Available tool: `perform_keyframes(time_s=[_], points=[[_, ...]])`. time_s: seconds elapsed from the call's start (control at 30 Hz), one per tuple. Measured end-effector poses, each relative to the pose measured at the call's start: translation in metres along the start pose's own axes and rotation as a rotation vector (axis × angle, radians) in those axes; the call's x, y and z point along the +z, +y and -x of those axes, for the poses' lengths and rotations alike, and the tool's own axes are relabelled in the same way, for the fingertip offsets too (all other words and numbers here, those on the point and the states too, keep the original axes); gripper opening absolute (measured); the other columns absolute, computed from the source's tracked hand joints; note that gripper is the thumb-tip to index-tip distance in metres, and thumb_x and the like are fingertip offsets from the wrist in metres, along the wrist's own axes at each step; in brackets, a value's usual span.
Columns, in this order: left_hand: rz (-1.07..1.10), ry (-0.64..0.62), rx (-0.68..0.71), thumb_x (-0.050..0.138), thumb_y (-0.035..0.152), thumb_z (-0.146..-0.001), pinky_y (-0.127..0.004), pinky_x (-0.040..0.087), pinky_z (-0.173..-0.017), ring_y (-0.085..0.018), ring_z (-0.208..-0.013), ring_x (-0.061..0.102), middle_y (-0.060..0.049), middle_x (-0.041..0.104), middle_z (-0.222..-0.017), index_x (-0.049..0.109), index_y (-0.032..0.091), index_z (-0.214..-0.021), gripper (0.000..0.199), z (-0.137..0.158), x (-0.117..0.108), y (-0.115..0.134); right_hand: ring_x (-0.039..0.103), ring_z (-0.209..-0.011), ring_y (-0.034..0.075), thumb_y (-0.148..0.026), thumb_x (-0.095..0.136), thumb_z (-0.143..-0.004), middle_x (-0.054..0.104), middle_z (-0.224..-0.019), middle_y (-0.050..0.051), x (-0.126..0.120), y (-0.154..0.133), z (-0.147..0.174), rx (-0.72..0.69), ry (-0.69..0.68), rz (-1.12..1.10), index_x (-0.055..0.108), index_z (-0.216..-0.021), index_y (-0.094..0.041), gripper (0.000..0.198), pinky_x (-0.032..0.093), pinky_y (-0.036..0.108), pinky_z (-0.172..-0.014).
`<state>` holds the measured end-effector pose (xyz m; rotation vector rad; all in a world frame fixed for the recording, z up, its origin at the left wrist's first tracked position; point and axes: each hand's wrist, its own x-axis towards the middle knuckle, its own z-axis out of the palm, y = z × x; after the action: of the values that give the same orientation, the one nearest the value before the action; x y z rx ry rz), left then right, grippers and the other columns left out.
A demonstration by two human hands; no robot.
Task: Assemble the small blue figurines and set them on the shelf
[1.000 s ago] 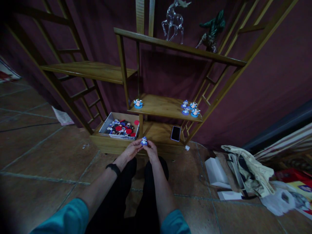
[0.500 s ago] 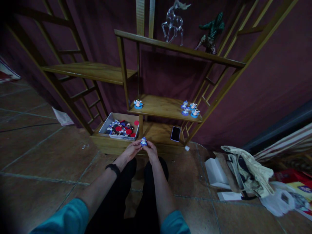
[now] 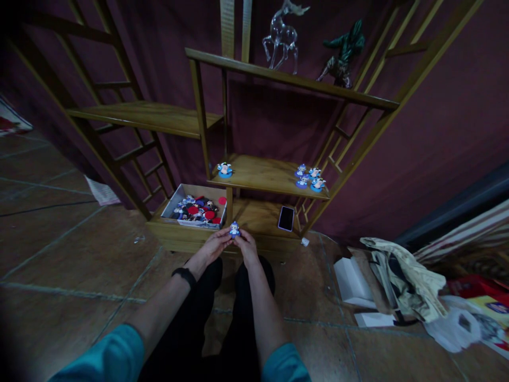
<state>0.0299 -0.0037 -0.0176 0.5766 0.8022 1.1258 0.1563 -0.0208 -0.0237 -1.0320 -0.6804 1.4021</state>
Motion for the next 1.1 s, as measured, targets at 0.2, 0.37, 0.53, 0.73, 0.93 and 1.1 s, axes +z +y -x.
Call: perform_keyframes(time_s=[0.2,0.37,0.53,0.73,0.93,1.1], points=[[-0.001,-0.014,0.003,0.068,0.0,-0.064,-0.021,0.048,-0.07,-0.01,-0.071,0.062,-0.007,0.07,-0.085,0.068,0.012,-0.098,0.036,0.0002,0.0013,0.0004,0.065,-0.081,0.017,-0.029,0.076,-0.058,0.07,-0.094,0.005,0.0009,-0.0009,0.0009,0.011,-0.003,-0.039,0.068,-0.097,-0.019,0.041,0.051,0.035,-0.08],[-0.003,-0.016,0.022,0.07,0.001,-0.063,-0.022,0.047,-0.072,-0.011,-0.073,0.063,-0.007,0.07,-0.087,0.068,0.012,-0.097,0.037,0.0011,0.0025,0.0009,0.064,-0.08,0.017,-0.029,0.076,-0.057,0.07,-0.093,0.005,0.0038,-0.0039,0.0034,0.022,0.011,-0.039,0.068,-0.096,-0.018,0.041,0.051,0.034,-0.08],[-0.014,-0.043,0.038,0.072,0.002,-0.06,-0.023,0.047,-0.074,-0.012,-0.075,0.063,-0.008,0.07,-0.09,0.069,0.012,-0.097,0.039,-0.0005,0.001,-0.0002,0.064,-0.085,0.017,-0.029,0.076,-0.057,0.07,-0.096,0.004,0.004,-0.003,0.0036,0.0,-0.017,-0.018,0.069,-0.094,-0.02,0.039,0.05,0.034,-0.081],[-0.041,-0.048,0.04,0.076,0.006,-0.058,-0.025,0.046,-0.077,-0.013,-0.077,0.063,-0.009,0.07,-0.091,0.069,0.012,-0.098,0.04,-0.0006,0.0005,0.0001,0.064,-0.079,0.016,-0.031,0.076,-0.057,0.07,-0.093,0.005,0.003,-0.0021,0.0033,0.019,0.008,-0.04,0.069,-0.094,-0.019,0.039,0.05,0.035,-0.08],[-0.042,-0.059,0.032,0.076,0.007,-0.059,-0.026,0.046,-0.078,-0.014,-0.079,0.063,-0.009,0.07,-0.093,0.069,0.012,-0.099,0.04,0.0,0.0009,0.0007,0.064,-0.082,0.017,-0.032,0.076,-0.057,0.07,-0.094,0.005,0.0034,-0.0056,0.0072,0.007,-0.018,-0.036,0.068,-0.095,-0.019,0.041,0.05,0.035,-0.081],[-0.025,-0.091,0.029,0.073,0.003,-0.061,-0.026,0.046,-0.079,-0.015,-0.08,0.064,-0.01,0.07,-0.093,0.069,0.011,-0.099,0.039,0.0021,0.0026,0.0025,0.063,-0.088,0.019,-0.03,0.074,-0.057,0.07,-0.095,0.003,0.0034,-0.0055,0.0073,-0.023,-0.029,0.017,0.067,-0.098,-0.021,0.042,0.049,0.034,-0.081]])
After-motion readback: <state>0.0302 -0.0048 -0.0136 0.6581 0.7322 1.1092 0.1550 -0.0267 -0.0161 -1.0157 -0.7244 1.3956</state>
